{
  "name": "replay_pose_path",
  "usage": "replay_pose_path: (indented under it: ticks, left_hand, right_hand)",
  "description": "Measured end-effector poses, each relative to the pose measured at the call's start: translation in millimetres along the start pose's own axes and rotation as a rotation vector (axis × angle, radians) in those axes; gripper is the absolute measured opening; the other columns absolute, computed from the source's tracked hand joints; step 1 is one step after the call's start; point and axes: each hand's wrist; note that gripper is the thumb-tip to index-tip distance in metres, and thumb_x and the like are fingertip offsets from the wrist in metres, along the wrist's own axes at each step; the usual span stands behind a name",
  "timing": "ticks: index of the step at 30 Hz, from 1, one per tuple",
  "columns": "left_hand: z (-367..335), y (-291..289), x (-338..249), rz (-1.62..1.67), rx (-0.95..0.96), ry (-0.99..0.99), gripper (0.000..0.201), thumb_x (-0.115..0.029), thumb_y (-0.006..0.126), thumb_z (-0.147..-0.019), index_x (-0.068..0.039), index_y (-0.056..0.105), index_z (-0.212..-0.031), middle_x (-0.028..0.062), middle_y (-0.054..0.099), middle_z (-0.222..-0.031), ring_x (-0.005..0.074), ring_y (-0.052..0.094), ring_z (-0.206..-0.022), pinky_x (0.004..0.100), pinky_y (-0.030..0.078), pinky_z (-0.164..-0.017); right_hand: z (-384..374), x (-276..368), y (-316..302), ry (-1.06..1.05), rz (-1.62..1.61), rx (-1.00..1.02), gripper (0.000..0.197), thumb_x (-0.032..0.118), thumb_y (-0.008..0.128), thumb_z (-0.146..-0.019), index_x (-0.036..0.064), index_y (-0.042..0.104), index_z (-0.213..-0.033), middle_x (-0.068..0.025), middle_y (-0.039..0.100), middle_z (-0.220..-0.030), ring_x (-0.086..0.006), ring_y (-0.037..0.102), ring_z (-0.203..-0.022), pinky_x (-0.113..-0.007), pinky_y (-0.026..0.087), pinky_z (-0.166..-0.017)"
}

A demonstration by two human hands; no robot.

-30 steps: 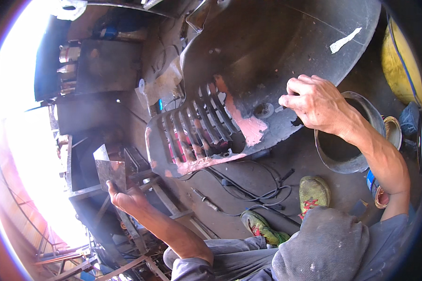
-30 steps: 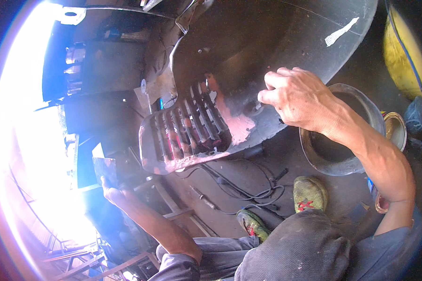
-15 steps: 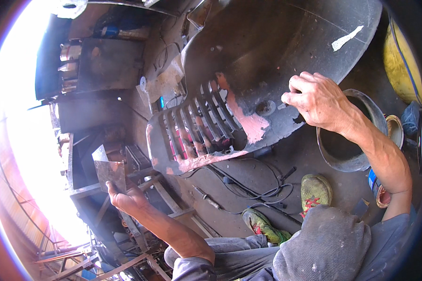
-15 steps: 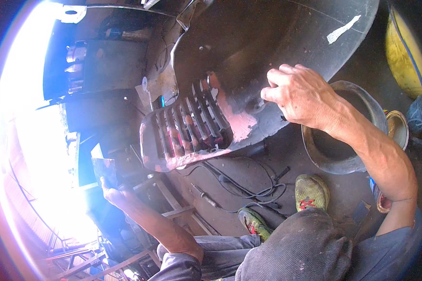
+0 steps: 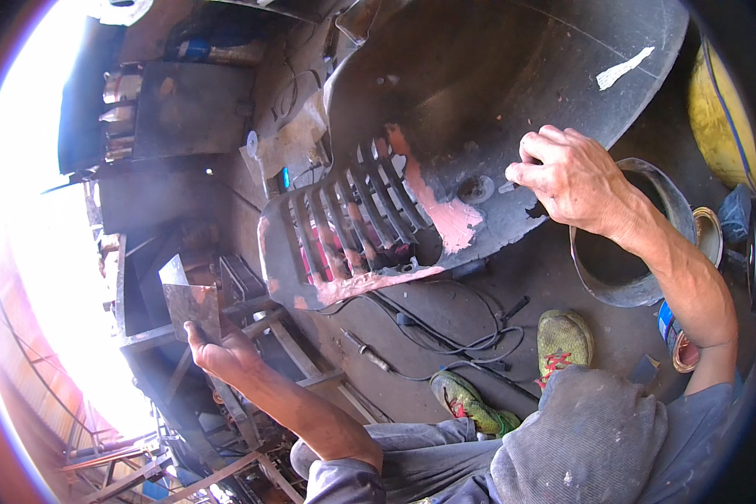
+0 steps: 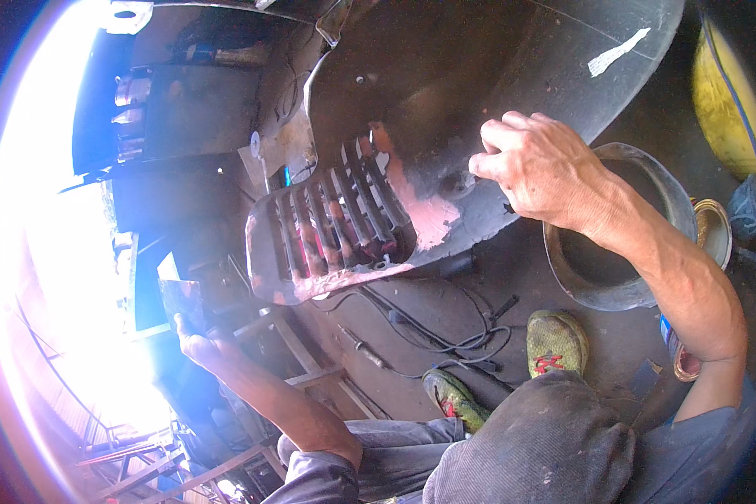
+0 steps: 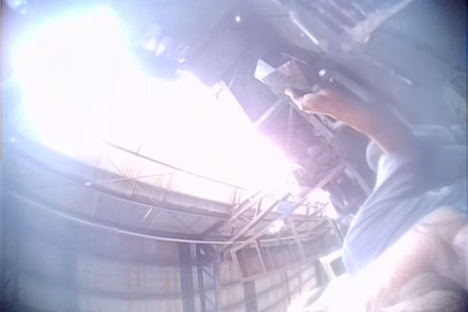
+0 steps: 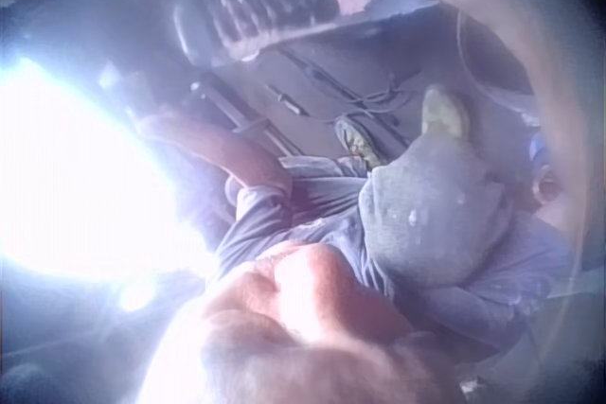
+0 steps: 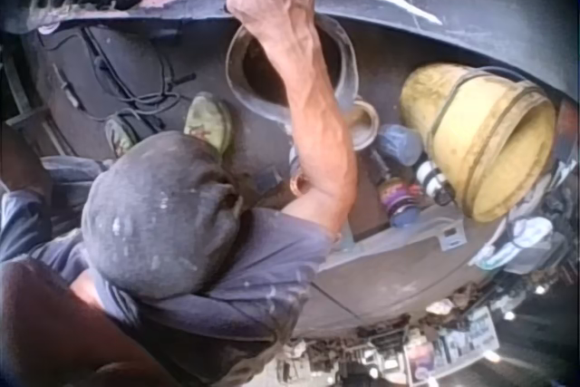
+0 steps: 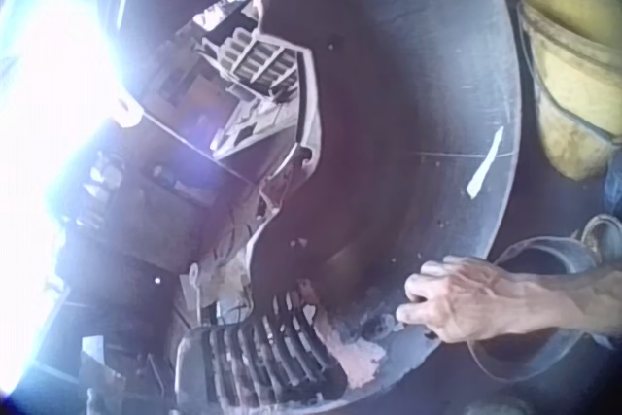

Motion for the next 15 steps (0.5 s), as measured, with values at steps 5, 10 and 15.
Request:
replay_pose_path:
  ticks: [5, 10, 15]
  left_hand:
    - [6, 13, 0, 0.147, -0.062, -0.037, 0.036, -0.016, 0.049, -0.104, 0.011, 0.05, -0.129, 0.0199, 0.062, -0.122, 0.0294, 0.063, -0.111, 0.041, 0.053, -0.097]
    - [9, 17, 0, 0.109, -0.068, -0.009, 0.037, -0.016, 0.048, -0.104, 0.011, 0.049, -0.13, 0.0207, 0.061, -0.123, 0.03, 0.062, -0.112, 0.0417, 0.053, -0.097]
    - [9, 17, -2, 0.104, -0.072, -0.006, 0.038, -0.016, 0.047, -0.105, 0.012, 0.048, -0.13, 0.0214, 0.061, -0.124, 0.0305, 0.062, -0.112, 0.0416, 0.053, -0.098]
  right_hand:
    - [1, -1, 1, 0.003, -0.015, 0.0, 0.015, 0.005, 0.066, -0.081, 0.0094, 0.07, -0.094, -0.0074, 0.059, -0.086, -0.0258, 0.06, -0.084, -0.04, 0.051, -0.073]
    - [1, 0, 1, -0.007, -0.022, 0.003, 0.016, 0.004, 0.066, -0.08, 0.0097, 0.07, -0.094, -0.0074, 0.059, -0.087, -0.0259, 0.06, -0.085, -0.04, 0.051, -0.073]
    - [0, 1, 2, 0.012, -0.015, 0.002, 0.015, 0.005, 0.064, -0.08, 0.01, 0.072, -0.092, -0.0083, 0.059, -0.086, -0.0262, 0.061, -0.086, -0.04, 0.052, -0.075]
Point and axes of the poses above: each hand's wrist, its own z-axis away from the middle knuckle, its own y-axis out of the palm, x = y × z
